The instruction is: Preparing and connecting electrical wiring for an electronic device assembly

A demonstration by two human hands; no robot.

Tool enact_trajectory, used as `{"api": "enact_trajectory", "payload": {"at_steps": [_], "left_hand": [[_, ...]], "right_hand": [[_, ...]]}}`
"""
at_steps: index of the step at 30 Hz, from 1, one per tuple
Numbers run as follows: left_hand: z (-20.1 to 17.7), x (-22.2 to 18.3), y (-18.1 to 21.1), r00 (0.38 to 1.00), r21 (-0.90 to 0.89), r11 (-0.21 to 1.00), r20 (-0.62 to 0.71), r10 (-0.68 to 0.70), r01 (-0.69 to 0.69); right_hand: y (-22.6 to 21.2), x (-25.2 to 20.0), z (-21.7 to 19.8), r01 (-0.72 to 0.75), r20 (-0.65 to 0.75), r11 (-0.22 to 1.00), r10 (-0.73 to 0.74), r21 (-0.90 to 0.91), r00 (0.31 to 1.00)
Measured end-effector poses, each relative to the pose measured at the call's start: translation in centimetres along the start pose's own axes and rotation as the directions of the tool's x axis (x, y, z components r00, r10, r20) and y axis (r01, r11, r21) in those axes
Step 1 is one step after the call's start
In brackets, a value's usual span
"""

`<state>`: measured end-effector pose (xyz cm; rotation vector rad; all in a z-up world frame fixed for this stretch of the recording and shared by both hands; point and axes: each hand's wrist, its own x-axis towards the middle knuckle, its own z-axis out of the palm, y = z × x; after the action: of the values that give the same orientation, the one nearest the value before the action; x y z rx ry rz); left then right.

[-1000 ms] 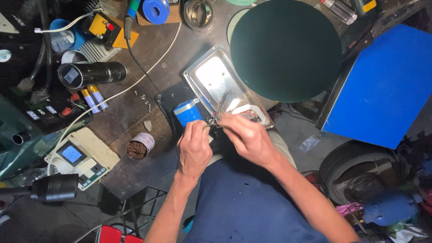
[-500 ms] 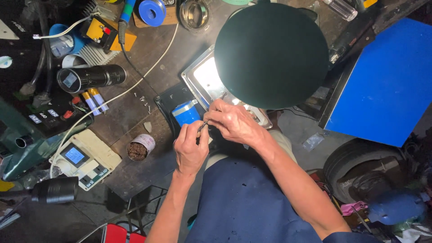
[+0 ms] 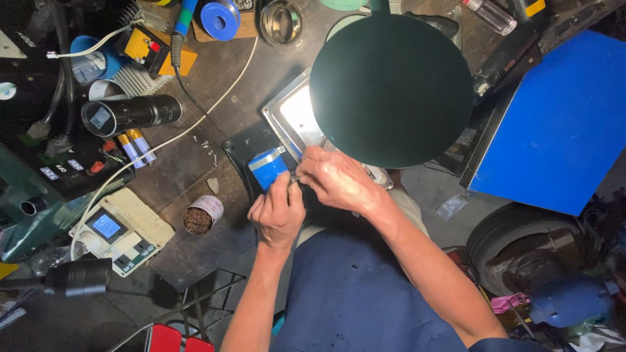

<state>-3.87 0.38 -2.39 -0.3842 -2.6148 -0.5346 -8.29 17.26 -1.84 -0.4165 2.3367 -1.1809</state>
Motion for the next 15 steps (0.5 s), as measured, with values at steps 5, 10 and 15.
{"api": "enact_trajectory", "payload": {"at_steps": [5, 10, 15], "left_hand": [[0.3, -1.6, 0.5, 0.998, 0.076, 0.997, -0.066, -0.011, 0.016], [1.0, -1.5, 0.3, 0.992, 0.088, 0.992, -0.080, 0.101, -0.094], [1.0, -1.3, 0.6, 0.993, 0.088, 0.995, -0.109, 0.051, -0.042]], "right_hand": [[-0.5, 0.3, -1.8, -0.162, 0.177, 0.973, 0.133, 0.162, 0.975], [-2.2, 0.8, -3.2, -0.314, 0.300, 0.944, 0.271, 0.103, 0.914], [0.3, 1.8, -0.4, -0.410, 0.309, 0.851, 0.313, 0.328, 0.898]]}}
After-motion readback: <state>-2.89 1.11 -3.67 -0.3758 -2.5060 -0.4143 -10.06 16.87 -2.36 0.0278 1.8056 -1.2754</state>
